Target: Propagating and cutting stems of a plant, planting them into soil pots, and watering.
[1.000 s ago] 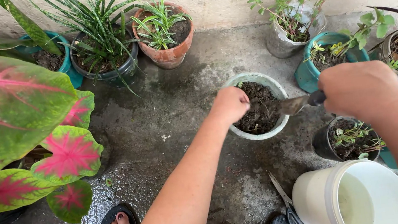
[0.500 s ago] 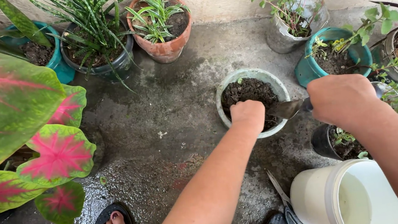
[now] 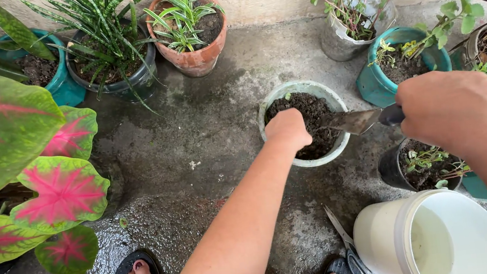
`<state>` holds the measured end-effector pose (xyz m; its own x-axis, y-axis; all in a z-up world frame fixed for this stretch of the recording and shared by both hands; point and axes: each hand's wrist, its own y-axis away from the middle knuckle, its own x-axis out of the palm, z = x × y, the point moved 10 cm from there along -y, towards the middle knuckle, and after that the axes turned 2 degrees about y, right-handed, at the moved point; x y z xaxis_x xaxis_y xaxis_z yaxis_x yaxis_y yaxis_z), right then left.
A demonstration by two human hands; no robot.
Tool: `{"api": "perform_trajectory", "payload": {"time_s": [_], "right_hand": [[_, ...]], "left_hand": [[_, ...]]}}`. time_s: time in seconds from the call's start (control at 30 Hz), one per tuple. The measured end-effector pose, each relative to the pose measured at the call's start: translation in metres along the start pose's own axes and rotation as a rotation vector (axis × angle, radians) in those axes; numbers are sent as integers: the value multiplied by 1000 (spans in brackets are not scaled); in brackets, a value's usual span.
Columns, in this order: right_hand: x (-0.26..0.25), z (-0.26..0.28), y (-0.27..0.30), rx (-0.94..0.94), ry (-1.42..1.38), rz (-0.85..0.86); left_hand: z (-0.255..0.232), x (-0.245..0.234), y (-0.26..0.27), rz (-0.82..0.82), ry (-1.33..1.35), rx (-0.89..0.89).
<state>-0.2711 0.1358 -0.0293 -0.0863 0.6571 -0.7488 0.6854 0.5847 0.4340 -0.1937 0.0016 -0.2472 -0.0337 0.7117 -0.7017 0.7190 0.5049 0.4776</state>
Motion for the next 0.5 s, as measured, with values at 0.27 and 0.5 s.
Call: {"api": "perform_trajectory", "payload": {"time_s": [0.27, 0.5], "right_hand": [[40, 24, -20, -42, 12, 81], [50, 6, -18, -58, -134, 226]], "left_hand": [[32, -15, -27, -89, 437, 49], [55, -5, -60, -112, 803, 115]]}}
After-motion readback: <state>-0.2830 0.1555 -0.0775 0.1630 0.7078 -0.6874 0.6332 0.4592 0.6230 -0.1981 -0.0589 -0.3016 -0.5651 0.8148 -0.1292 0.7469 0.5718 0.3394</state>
